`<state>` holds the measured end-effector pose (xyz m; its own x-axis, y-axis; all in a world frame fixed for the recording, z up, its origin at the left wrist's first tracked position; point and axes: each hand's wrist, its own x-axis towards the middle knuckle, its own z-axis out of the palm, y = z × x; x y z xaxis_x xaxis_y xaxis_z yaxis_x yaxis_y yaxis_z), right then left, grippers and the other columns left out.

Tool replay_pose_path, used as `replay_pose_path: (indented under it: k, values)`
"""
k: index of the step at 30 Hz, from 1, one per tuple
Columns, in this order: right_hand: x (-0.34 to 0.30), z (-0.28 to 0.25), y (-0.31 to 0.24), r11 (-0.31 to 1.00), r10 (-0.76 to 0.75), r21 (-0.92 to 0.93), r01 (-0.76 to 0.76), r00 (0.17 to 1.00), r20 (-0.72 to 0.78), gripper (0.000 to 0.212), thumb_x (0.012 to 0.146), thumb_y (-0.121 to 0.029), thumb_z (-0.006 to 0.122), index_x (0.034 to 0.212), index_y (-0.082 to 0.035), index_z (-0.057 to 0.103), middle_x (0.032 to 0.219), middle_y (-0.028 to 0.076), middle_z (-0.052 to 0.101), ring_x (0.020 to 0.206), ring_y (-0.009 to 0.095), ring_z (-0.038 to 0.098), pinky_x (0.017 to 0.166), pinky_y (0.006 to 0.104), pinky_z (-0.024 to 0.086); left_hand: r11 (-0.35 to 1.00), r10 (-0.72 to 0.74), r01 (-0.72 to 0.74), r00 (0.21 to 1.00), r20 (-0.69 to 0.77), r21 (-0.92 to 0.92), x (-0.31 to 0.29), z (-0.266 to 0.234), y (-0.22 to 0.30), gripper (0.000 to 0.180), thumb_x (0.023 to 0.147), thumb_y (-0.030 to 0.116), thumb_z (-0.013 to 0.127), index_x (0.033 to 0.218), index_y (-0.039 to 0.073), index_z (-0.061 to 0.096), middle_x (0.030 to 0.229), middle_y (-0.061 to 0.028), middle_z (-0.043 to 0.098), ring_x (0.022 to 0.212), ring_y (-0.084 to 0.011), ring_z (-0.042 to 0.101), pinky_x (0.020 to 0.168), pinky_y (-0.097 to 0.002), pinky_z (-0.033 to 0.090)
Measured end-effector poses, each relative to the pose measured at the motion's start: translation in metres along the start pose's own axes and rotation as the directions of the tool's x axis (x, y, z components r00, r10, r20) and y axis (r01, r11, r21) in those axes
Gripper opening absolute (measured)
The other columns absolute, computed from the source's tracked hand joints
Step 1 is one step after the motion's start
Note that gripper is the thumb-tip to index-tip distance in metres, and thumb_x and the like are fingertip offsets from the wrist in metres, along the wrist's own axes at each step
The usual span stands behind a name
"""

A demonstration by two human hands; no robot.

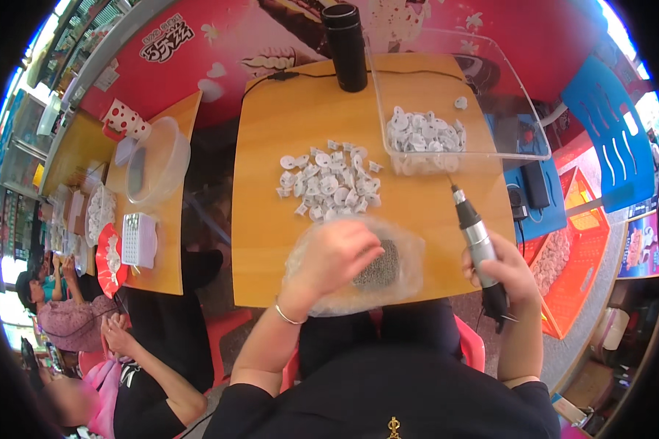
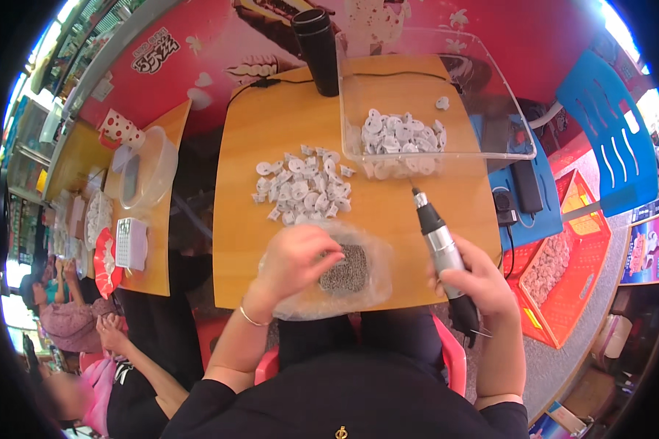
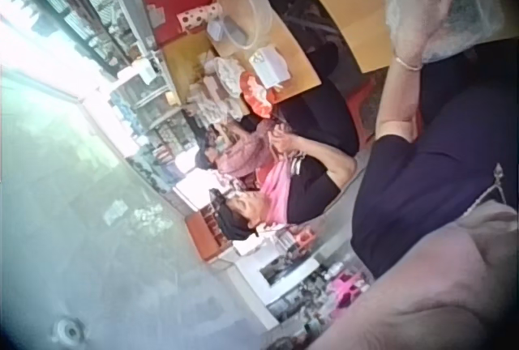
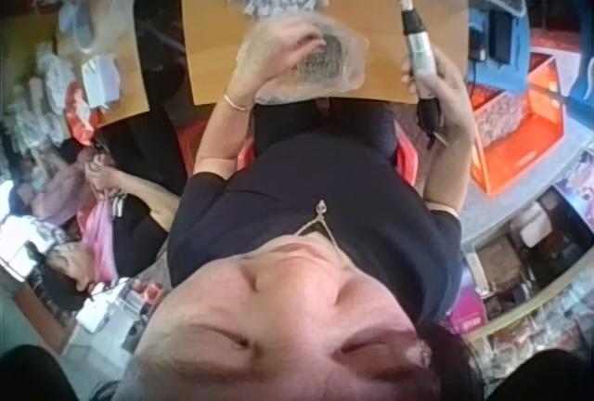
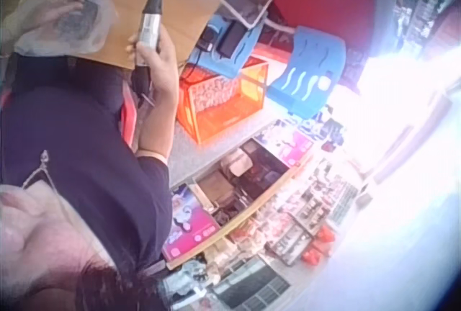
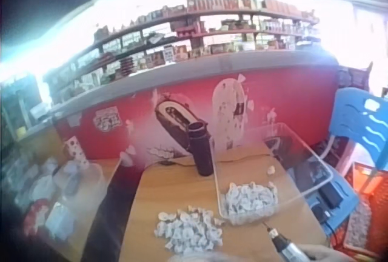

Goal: The person fastens screws into plastic parts using an electric screwdriver and places the finished pieces into a container. The person also pours additional plastic parts from a bowl onto the table and fastens screws into them.

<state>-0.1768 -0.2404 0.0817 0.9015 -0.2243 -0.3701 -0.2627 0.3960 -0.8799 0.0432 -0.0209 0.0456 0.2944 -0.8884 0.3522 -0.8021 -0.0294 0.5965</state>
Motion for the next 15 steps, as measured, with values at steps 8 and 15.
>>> replay_pose_path:
  k: [8, 15]
  values:
    - [-0.002, 0.044, 0.030, 0.984, -0.015, 0.175, -0.012, 0.989, 0.147, 0.092, 0.072, -0.030, 0.069, 0.146, 0.000, 0.022, 0.099, 0.015, 0.055, 0.066, 0.021, 0.061, 0.054, 0.0293, 0.051, 0.976, -0.120, 0.118, 0.993, -0.001, 0.186, -0.043, 0.048, 0.004, 0.011, 0.070, 0.011, 0.072, 0.078, 0.008, 0.065, 0.083, -0.0044, 0.057, 0.082, -0.0241, 0.056, 0.072, -0.0362, 0.047]
    - [-0.003, 0.053, 0.044, 0.961, 0.028, 0.259, -0.096, 0.967, 0.254, 0.090, 0.071, -0.012, 0.063, 0.150, -0.004, 0.019, 0.121, 0.018, 0.050, 0.080, 0.019, 0.060, 0.064, 0.0288, 0.051, 0.984, -0.129, 0.137, 0.989, -0.068, 0.112, -0.047, 0.048, 0.003, 0.010, 0.073, 0.007, 0.070, 0.082, 0.007, 0.065, 0.080, -0.0064, 0.056, 0.076, -0.0258, 0.056, 0.068, -0.0360, 0.047]
